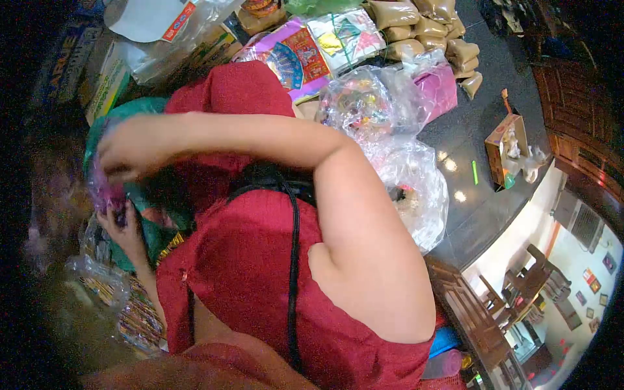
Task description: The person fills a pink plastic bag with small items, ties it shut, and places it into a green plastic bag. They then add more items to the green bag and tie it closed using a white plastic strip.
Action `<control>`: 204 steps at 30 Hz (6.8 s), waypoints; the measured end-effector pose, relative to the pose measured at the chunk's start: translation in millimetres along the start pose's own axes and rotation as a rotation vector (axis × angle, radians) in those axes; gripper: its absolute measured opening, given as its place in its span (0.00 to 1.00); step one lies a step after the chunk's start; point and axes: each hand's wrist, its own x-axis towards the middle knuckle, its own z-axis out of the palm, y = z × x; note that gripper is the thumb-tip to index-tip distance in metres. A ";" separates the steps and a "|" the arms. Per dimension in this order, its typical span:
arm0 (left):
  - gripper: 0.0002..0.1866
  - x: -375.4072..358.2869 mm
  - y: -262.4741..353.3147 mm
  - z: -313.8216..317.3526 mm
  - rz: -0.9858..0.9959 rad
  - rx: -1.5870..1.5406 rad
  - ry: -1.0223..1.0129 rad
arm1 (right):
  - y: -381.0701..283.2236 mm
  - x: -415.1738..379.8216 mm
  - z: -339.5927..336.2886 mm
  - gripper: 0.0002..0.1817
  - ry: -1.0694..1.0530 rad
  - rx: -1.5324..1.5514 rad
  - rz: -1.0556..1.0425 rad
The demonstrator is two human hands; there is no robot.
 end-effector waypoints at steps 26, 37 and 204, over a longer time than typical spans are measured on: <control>0.38 0.7 19.7 -41.5 -0.533 -0.044 -0.183 | 300.0 -315.5 -123.4 0.21 -0.732 -1.098 1.203; 0.42 2.7 30.3 -37.0 -0.569 -0.088 -0.242 | 341.7 -342.7 -59.9 0.20 -0.520 -0.727 1.564; 0.07 109.7 145.9 -115.3 0.164 -1.397 0.234 | -100.6 74.9 -69.9 0.08 -0.222 0.489 0.712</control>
